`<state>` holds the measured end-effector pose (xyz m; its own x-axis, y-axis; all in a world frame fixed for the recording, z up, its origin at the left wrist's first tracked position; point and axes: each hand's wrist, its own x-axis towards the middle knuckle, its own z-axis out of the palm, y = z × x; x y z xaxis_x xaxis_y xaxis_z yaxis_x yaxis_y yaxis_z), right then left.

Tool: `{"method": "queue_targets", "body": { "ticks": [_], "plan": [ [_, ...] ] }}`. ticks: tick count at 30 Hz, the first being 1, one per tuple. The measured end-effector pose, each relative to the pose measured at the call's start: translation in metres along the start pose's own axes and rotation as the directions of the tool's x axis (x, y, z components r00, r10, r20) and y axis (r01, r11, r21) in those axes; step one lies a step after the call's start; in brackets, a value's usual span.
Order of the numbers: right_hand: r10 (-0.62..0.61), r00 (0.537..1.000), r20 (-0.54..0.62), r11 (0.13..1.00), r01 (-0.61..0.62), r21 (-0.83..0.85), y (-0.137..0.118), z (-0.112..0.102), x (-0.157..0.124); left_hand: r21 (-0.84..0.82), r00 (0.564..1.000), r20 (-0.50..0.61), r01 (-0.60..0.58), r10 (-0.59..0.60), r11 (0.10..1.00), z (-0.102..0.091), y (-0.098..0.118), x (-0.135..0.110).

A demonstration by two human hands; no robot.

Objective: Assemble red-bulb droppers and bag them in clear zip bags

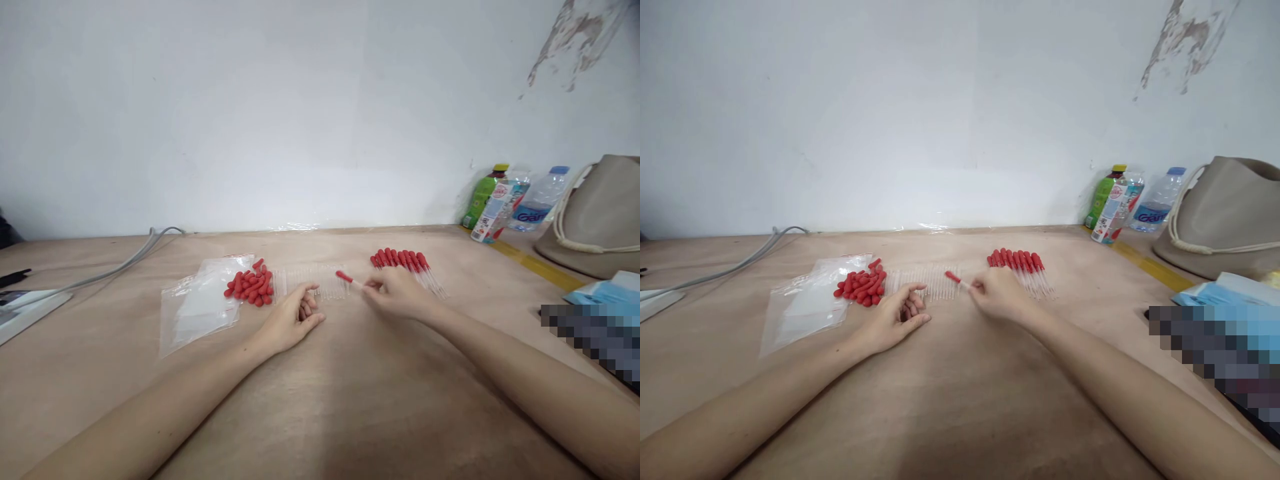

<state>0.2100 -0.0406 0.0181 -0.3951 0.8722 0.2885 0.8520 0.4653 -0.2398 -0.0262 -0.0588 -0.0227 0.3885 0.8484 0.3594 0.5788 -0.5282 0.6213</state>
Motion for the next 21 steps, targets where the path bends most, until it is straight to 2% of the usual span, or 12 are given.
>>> {"method": "queue_targets", "body": {
  "ticks": [2,5,12,21],
  "plan": [
    [0.195,0.978,-0.067,0.978,-0.199,-0.058,0.012,0.0,0.009,0.013,0.999,0.029,-0.028,0.028,1.0,0.001,0.001,0.0],
    [0.324,0.934,-0.151,0.923,-0.347,-0.167,0.022,0.007,0.022,0.04,0.997,0.053,-0.057,0.055,0.998,0.001,0.002,0.001],
    [0.346,0.93,-0.124,0.867,-0.367,-0.338,0.02,0.025,0.04,0.047,0.996,0.052,-0.069,0.066,0.997,0.001,0.002,0.0],
    [0.383,0.92,-0.077,0.86,-0.386,-0.335,0.025,0.027,0.041,0.044,0.996,0.051,-0.072,0.07,0.996,0.002,0.002,0.0]
  ]
}}
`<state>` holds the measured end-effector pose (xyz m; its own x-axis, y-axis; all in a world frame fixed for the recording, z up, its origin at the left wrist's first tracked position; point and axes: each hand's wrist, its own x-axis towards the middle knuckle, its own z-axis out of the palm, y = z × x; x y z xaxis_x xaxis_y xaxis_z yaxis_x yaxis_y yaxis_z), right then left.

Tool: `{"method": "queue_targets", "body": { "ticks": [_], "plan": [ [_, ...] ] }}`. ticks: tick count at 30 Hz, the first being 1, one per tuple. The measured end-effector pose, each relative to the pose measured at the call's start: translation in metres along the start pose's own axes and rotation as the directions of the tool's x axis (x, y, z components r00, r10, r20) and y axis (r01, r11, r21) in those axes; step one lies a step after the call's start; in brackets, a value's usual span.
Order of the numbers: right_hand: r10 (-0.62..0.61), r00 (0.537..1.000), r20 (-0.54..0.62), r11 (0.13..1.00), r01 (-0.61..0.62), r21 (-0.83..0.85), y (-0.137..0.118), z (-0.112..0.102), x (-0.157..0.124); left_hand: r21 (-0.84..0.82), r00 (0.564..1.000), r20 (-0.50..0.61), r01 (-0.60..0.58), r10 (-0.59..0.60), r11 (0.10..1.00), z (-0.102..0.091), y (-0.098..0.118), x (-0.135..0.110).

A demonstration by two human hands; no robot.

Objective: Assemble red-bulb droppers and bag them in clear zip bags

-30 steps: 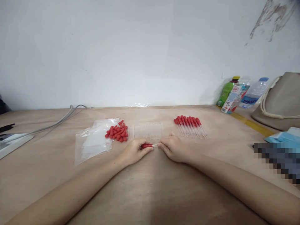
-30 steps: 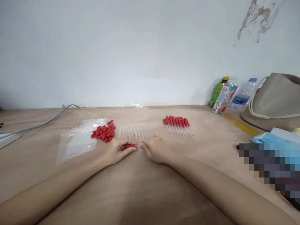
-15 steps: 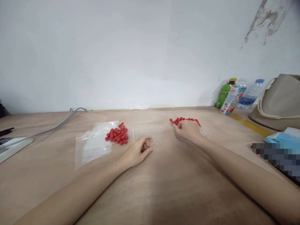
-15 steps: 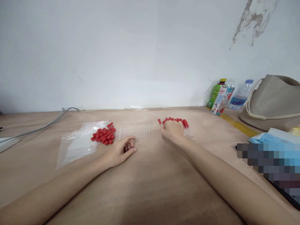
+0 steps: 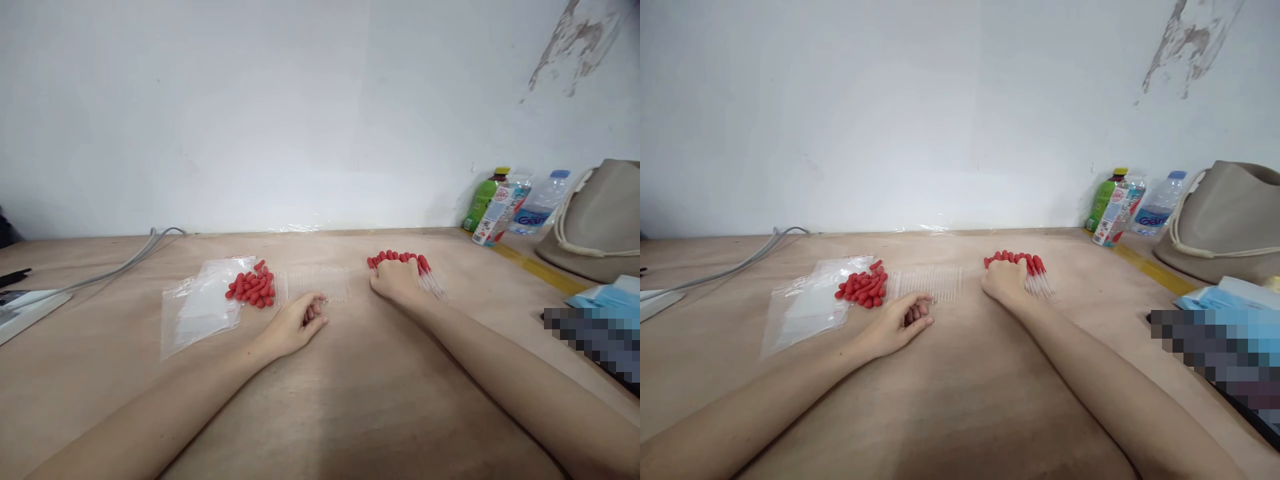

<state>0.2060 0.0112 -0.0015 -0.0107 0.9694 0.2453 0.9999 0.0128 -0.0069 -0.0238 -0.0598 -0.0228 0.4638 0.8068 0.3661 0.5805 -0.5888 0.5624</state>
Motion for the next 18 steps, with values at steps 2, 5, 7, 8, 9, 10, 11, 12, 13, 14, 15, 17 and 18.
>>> {"method": "queue_targets", "body": {
  "ticks": [2,5,7,8,9,10,11,12,13,14,15,17,18],
  "plan": [
    [-0.004,1.0,0.002,1.0,0.004,-0.001,0.0,-0.001,0.0,-0.004,1.0,0.0,0.0,0.0,1.0,0.0,0.0,0.0],
    [-0.037,0.998,-0.041,0.999,0.037,-0.005,-0.006,-0.005,-0.001,-0.004,1.0,-0.002,0.0,0.0,1.0,0.001,-0.002,0.0],
    [-0.054,0.998,-0.04,0.998,0.056,0.042,-0.014,-0.007,-0.001,0.0,1.0,-0.003,0.001,-0.001,1.0,0.001,-0.002,0.0],
    [-0.055,0.998,-0.017,0.995,0.056,0.079,-0.019,-0.009,-0.001,0.003,1.0,-0.002,0.001,-0.001,1.0,0.001,-0.002,0.0],
    [-0.051,0.999,0.016,0.992,0.048,0.116,-0.025,-0.009,0.0,0.006,1.0,0.0,0.0,0.0,1.0,0.001,-0.001,0.0],
    [-0.045,0.998,0.048,0.989,0.038,0.145,-0.03,-0.01,0.001,0.009,1.0,0.002,-0.002,0.002,1.0,0.0,-0.001,0.0],
    [-0.04,0.996,0.08,0.986,0.027,0.163,-0.034,-0.009,0.002,0.011,1.0,0.004,-0.003,0.003,1.0,0.0,0.0,0.0],
    [-0.036,0.994,0.106,0.985,0.018,0.172,-0.038,-0.009,0.004,0.015,1.0,0.006,-0.003,0.003,1.0,-0.001,0.001,0.001],
    [-0.032,0.991,0.13,0.985,0.009,0.173,-0.041,-0.008,0.005,0.018,1.0,0.006,-0.003,0.003,1.0,-0.001,0.002,0.001],
    [-0.027,0.989,0.147,0.985,0.001,0.172,-0.043,-0.007,0.008,0.02,1.0,0.005,-0.004,0.004,1.0,-0.001,0.002,0.001],
    [-0.022,0.987,0.161,0.985,-0.006,0.171,-0.045,-0.006,0.01,0.021,1.0,0.004,-0.004,0.004,1.0,-0.002,0.002,0.001],
    [-0.015,0.982,0.186,0.985,-0.018,0.17,-0.048,-0.004,0.014,0.022,1.0,0.002,-0.005,0.004,1.0,-0.002,0.003,0.001],
    [-0.014,0.981,0.196,0.985,-0.02,0.17,-0.049,-0.004,0.015,0.022,1.0,0.002,-0.005,0.005,1.0,-0.002,0.003,0.001]
  ]
}}
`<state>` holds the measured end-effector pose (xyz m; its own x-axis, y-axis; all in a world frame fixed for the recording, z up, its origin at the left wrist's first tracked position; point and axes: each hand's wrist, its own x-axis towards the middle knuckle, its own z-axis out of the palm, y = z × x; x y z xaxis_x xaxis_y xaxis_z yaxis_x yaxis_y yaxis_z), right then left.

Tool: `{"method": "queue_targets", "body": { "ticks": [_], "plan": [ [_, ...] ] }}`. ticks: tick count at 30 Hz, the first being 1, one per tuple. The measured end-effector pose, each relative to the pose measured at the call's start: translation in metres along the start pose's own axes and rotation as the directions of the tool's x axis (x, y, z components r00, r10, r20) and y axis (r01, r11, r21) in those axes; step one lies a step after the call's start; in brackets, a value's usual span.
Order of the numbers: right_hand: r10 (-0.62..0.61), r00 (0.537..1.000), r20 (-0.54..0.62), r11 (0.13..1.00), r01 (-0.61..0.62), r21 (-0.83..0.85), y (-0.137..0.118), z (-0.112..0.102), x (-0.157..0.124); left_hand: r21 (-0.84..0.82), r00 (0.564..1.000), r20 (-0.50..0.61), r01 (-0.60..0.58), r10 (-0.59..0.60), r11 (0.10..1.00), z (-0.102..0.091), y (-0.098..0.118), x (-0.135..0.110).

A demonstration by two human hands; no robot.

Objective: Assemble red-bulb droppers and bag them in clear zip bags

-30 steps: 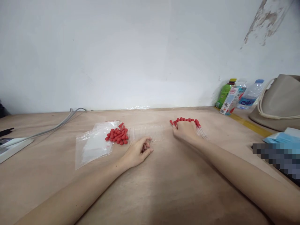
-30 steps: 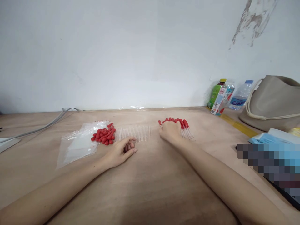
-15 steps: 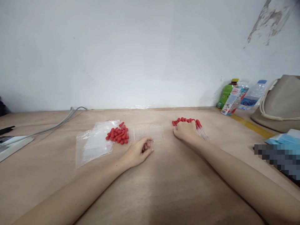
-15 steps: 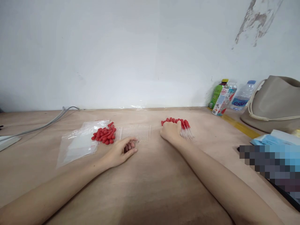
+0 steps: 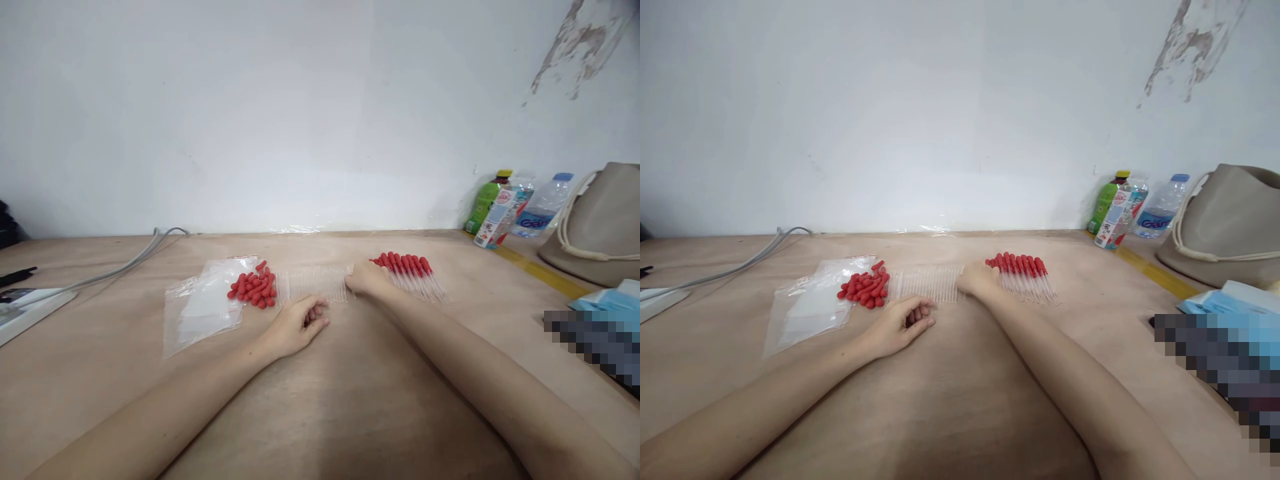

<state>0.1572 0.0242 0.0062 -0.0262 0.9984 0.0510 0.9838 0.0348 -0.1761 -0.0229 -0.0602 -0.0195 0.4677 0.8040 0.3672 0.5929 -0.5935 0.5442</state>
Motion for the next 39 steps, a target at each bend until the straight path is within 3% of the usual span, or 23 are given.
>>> {"method": "queue_targets", "body": {
  "ticks": [5,9,12,14,16,17,22,26,30,34,37,39],
  "plan": [
    [-0.028,1.0,-0.01,1.0,0.028,0.004,-0.003,-0.001,-0.004,0.042,0.998,-0.045,-0.036,0.038,0.998,0.001,0.004,-0.003],
    [-0.132,0.978,-0.163,0.991,0.134,0.001,0.007,0.001,-0.027,0.175,0.98,-0.184,-0.047,0.079,0.983,-0.013,0.004,0.002],
    [-0.326,0.872,-0.365,0.933,0.358,0.024,0.024,0.009,-0.049,0.34,0.967,-0.255,0.087,0.002,0.936,-0.043,-0.006,0.019],
    [-0.426,0.771,-0.474,0.871,0.491,0.016,0.035,0.016,-0.061,0.481,0.955,-0.262,0.256,-0.141,0.839,-0.067,-0.019,0.036],
    [-0.485,0.707,-0.515,0.82,0.572,0.014,0.042,0.022,-0.069,0.631,0.899,-0.254,0.434,-0.358,0.643,-0.088,-0.036,0.053],
    [-0.5,0.697,-0.514,0.804,0.594,0.024,0.044,0.024,-0.071,0.647,0.869,-0.25,0.478,-0.426,0.594,-0.097,-0.045,0.061],
    [-0.482,0.727,-0.49,0.795,0.597,0.103,0.044,0.024,-0.071,0.654,0.71,-0.223,0.617,-0.667,0.438,-0.113,-0.088,0.088],
    [-0.471,0.734,-0.489,0.794,0.594,0.127,0.043,0.023,-0.07,0.657,0.662,-0.214,0.642,-0.718,0.396,-0.109,-0.103,0.093],
    [-0.493,0.71,-0.503,0.783,0.614,0.099,0.044,0.025,-0.069,0.654,0.69,-0.238,0.634,-0.683,0.413,-0.109,-0.099,0.095],
    [-0.507,0.698,-0.506,0.777,0.623,0.082,0.045,0.025,-0.068,0.645,0.801,-0.287,0.567,-0.525,0.512,-0.107,-0.075,0.09],
    [-0.51,0.689,-0.515,0.759,0.642,0.107,0.046,0.026,-0.067,0.619,0.904,-0.284,0.428,-0.321,0.659,-0.09,-0.044,0.071],
    [-0.517,0.67,-0.532,0.741,0.662,0.113,0.046,0.026,-0.067,0.447,0.974,-0.218,0.161,-0.068,0.88,-0.069,-0.022,0.05]
  ]
}}
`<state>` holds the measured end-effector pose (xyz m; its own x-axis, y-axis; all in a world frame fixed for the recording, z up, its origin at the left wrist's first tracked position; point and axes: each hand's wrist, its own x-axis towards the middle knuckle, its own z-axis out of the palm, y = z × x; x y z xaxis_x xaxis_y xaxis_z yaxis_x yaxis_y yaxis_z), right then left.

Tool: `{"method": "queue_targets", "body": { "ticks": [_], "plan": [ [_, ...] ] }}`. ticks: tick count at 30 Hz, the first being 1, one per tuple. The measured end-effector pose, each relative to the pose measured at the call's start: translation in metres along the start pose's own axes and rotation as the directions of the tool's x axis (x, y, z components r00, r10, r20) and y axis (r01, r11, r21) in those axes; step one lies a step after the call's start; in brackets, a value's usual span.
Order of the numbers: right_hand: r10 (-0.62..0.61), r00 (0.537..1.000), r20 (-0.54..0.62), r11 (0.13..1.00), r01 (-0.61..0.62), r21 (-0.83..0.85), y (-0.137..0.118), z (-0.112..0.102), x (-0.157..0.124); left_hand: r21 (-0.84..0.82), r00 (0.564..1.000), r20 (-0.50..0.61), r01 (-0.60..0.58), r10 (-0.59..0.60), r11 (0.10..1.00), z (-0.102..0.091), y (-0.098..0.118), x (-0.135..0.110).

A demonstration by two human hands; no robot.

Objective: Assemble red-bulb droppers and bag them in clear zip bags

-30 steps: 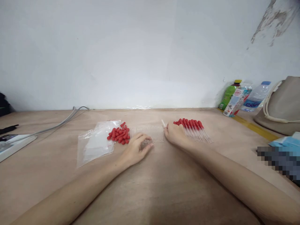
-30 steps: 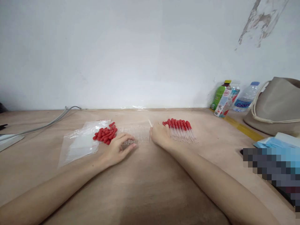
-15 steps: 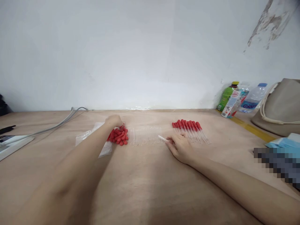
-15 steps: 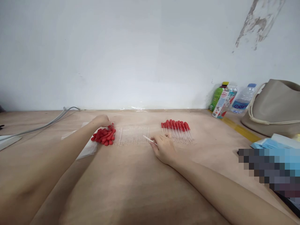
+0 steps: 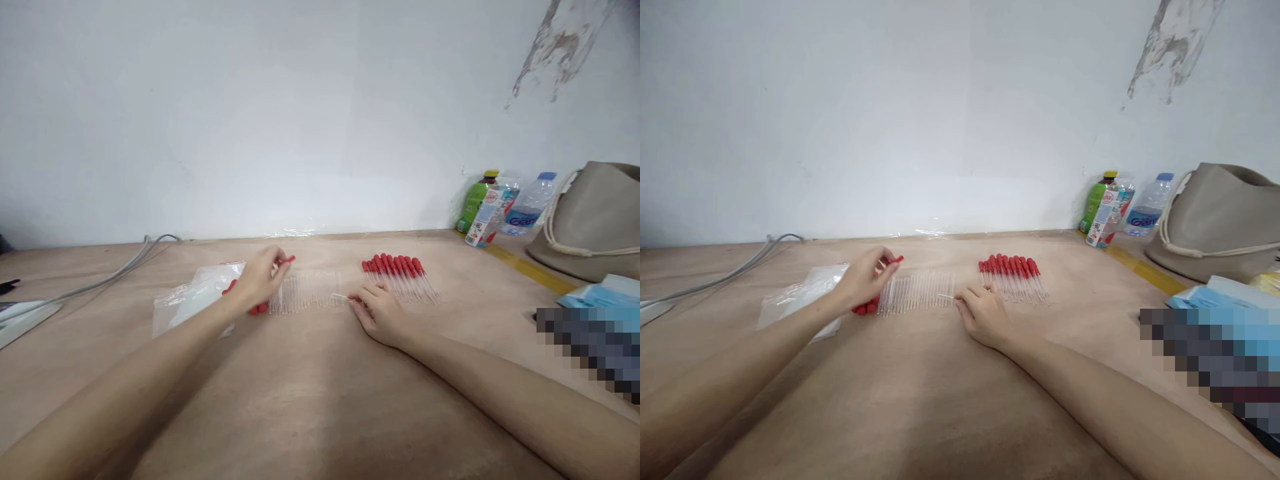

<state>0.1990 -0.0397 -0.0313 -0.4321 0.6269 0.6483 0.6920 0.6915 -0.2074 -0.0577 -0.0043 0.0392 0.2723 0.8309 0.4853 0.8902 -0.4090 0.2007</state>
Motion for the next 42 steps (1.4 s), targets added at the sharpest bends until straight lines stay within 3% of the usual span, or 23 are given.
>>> {"method": "queue_targets", "body": {
  "ticks": [3,8,12,24,29,36,42],
  "plan": [
    [-0.039,0.999,-0.023,0.999,0.04,0.027,0.0,0.002,-0.001,-0.272,0.991,0.035,-0.117,0.131,0.955,0.013,0.03,-0.042],
    [-0.094,0.995,-0.038,0.993,0.097,0.07,-0.005,0.002,-0.002,-0.506,0.984,0.133,-0.034,0.117,0.862,0.031,0.047,-0.073],
    [-0.135,0.99,-0.034,0.987,0.138,0.079,-0.008,0.001,-0.002,-0.514,0.973,0.178,-0.034,0.145,0.857,0.032,0.046,-0.071],
    [-0.269,0.963,-0.024,0.961,0.27,0.068,-0.007,0.002,-0.004,-0.559,0.965,0.248,0.072,0.084,0.826,0.036,0.045,-0.068],
    [-0.27,0.963,-0.012,0.95,0.268,0.16,-0.006,0.0,-0.002,-0.578,0.966,0.24,0.067,0.091,0.813,0.036,0.044,-0.068],
    [-0.305,0.951,0.041,0.936,0.291,0.198,-0.009,-0.006,-0.002,-0.557,0.959,0.213,-0.037,0.186,0.829,0.03,0.047,-0.073],
    [-0.28,0.96,0.011,0.951,0.276,0.137,-0.014,-0.007,-0.003,-0.535,0.956,0.26,0.024,0.137,0.844,0.029,0.048,-0.073]
  ]
}}
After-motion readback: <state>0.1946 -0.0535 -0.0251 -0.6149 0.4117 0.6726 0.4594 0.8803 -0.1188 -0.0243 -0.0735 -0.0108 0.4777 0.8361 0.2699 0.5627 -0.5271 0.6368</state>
